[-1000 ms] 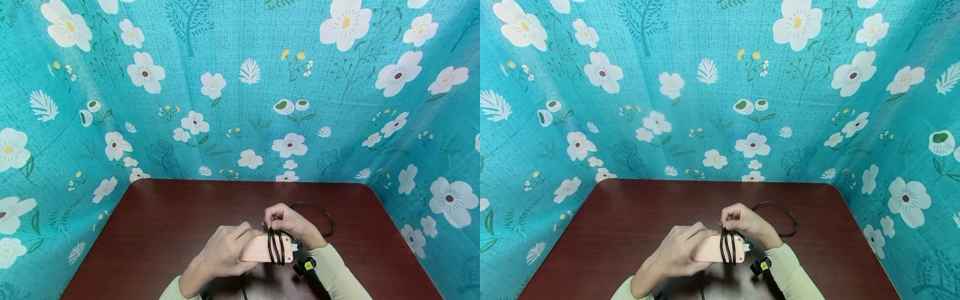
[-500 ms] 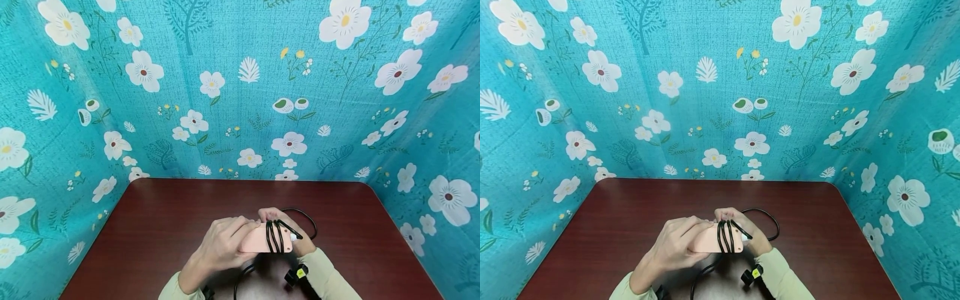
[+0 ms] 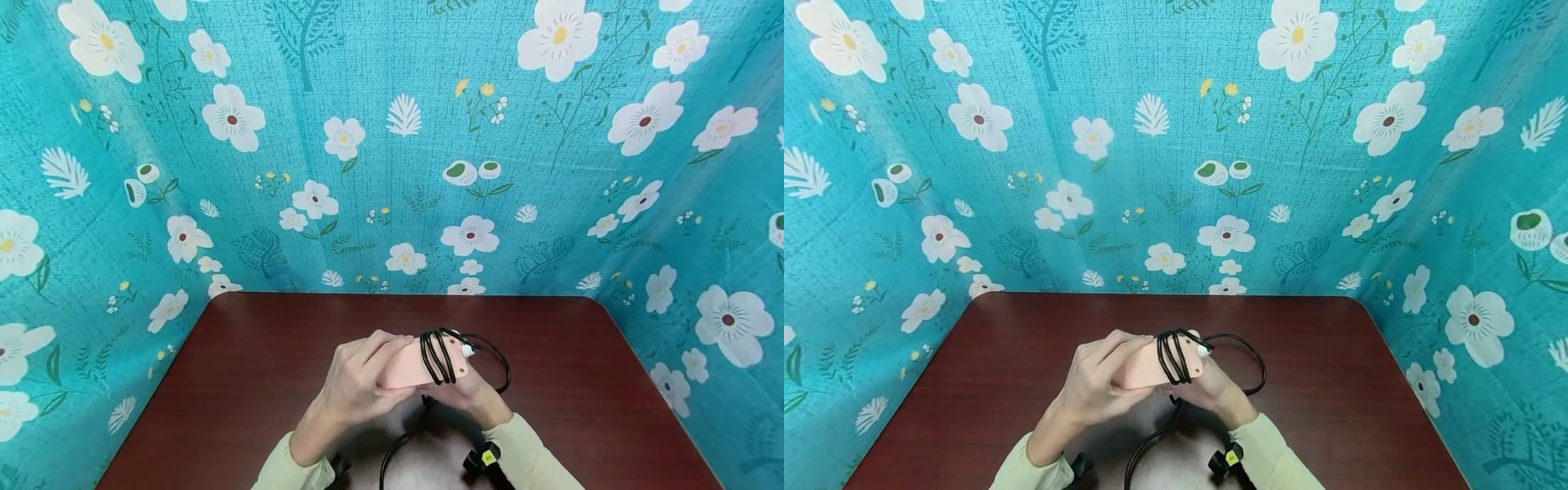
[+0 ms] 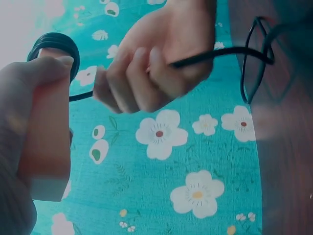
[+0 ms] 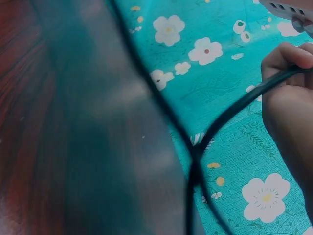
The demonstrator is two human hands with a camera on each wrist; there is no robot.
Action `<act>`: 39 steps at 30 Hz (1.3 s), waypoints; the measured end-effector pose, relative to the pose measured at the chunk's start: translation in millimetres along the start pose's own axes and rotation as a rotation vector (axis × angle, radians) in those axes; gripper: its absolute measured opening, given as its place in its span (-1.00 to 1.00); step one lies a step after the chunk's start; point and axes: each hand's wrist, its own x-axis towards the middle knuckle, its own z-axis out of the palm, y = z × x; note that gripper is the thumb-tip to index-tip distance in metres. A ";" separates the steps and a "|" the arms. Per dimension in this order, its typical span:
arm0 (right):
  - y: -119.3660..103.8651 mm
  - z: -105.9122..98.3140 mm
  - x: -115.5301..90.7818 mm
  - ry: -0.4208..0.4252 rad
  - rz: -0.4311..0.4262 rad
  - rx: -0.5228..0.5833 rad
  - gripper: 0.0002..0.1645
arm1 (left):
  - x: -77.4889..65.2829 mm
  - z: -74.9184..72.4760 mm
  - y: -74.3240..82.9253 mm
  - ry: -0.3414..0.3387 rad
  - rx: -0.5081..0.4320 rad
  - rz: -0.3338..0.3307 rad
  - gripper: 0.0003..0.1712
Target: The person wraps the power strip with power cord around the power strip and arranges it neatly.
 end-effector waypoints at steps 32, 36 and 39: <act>7.5 25.9 5.3 0.429 0.150 -0.301 -0.54 | -16.2 15.5 -19.8 -0.152 0.285 -0.391 -0.29; 7.3 24.6 2.7 0.414 0.165 -0.340 -0.60 | -17.8 12.4 -24.7 -0.154 0.304 -0.407 -0.28; 7.4 24.0 0.8 0.403 0.177 -0.376 -0.60 | -18.9 9.7 -28.7 -0.151 0.330 -0.417 -0.28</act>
